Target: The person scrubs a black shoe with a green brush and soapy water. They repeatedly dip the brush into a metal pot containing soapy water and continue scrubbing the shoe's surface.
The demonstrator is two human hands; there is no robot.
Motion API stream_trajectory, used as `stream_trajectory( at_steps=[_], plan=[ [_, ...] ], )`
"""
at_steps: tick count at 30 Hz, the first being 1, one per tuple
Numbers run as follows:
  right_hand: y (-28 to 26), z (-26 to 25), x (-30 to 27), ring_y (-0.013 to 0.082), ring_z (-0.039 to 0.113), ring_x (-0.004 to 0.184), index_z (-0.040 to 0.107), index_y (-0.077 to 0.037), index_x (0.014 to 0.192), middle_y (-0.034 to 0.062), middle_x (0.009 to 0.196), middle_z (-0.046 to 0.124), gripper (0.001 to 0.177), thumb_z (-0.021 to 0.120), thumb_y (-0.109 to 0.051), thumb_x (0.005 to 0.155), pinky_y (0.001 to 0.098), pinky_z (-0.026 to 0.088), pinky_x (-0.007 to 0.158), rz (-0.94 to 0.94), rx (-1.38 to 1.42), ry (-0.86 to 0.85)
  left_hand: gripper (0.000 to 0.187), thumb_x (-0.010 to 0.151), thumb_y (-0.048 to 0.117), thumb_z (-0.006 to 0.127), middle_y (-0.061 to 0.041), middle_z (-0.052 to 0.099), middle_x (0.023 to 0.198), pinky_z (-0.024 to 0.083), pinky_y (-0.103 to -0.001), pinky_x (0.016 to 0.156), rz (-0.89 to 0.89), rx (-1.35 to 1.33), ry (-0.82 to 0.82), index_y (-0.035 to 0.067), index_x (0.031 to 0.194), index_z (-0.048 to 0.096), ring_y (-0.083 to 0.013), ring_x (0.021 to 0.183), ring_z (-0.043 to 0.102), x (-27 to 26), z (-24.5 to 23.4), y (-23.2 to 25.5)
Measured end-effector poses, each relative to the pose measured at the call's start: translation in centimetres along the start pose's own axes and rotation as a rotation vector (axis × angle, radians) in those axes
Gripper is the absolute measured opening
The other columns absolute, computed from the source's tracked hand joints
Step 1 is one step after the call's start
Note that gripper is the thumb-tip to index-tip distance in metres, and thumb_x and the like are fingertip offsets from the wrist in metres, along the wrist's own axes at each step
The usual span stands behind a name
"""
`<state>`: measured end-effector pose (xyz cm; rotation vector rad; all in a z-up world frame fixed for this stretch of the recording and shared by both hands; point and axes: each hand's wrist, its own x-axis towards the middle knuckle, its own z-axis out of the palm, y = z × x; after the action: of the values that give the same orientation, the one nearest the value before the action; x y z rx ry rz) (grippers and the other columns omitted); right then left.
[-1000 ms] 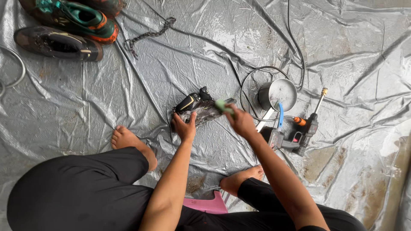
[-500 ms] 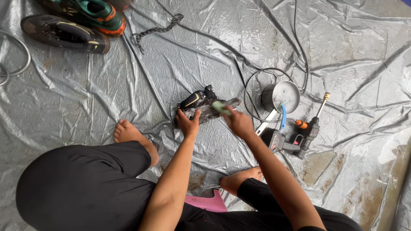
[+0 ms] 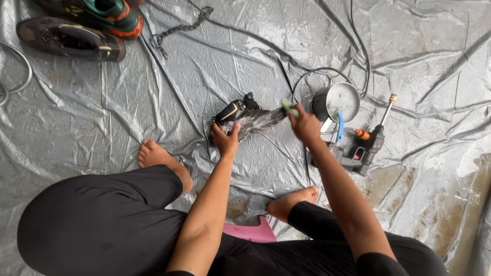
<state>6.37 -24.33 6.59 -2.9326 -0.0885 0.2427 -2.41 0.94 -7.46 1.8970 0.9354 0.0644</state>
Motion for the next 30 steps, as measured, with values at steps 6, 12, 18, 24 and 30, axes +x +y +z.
stream_trajectory(
  at_steps=[6,12,18,24,30],
  plan=[
    [-4.1,0.3,-4.6,0.0408,0.076,0.071,0.065,-0.028,0.124,0.0163,0.081,0.076,0.03,0.073,-0.036,0.096,0.0545,0.06,0.067,-0.253,0.148,0.045,0.102,0.078,0.064,0.083,-0.024,0.055,0.132,0.044,-0.056,0.113,-0.006,0.011,0.028,0.003,0.151,0.046,-0.0477,0.129,0.057,-0.6,-0.6,1.0],
    [0.4,0.0,-0.7,0.0435,0.075,0.075,0.064,-0.034,0.127,0.0163,0.074,0.075,0.025,0.067,-0.041,0.103,0.0562,0.059,0.071,-0.137,0.145,0.077,0.104,0.077,0.065,0.082,-0.028,0.054,0.132,0.043,-0.057,0.113,0.006,0.004,0.02,0.001,0.151,0.046,-0.05,0.13,0.056,0.4,0.9,-0.6],
    [-4.6,-1.0,-3.8,0.0417,0.075,0.067,0.071,-0.023,0.119,0.0185,0.078,0.076,0.026,0.074,-0.033,0.096,0.0541,0.06,0.063,-0.395,0.102,0.067,0.105,0.078,0.066,0.082,-0.025,0.052,0.136,0.04,-0.054,0.117,-0.051,-0.008,-0.031,0.003,0.153,0.044,-0.0479,0.132,0.054,-0.8,-0.9,1.8],
    [0.2,-1.5,-1.2,0.0454,0.076,0.08,0.061,-0.032,0.13,0.0192,0.082,0.077,0.026,0.061,-0.043,0.107,0.0569,0.06,0.078,0.018,0.147,-0.014,0.106,0.078,0.066,0.08,-0.026,0.052,0.136,0.04,-0.056,0.117,-0.044,0.002,-0.034,0.003,0.154,0.042,-0.0481,0.133,0.054,-0.7,-0.7,1.9],
    [-3.1,-1.9,-5.8,0.0406,0.078,0.081,0.064,-0.037,0.129,0.0155,0.095,0.079,0.029,0.068,-0.041,0.101,0.0534,0.063,0.072,-0.257,0.14,-0.028,0.103,0.079,0.064,0.08,-0.028,0.053,0.135,0.041,-0.055,0.116,-0.032,-0.014,-0.013,0.001,0.152,0.044,-0.0493,0.132,0.054,-0.9,-0.8,2.1]
  ],
)
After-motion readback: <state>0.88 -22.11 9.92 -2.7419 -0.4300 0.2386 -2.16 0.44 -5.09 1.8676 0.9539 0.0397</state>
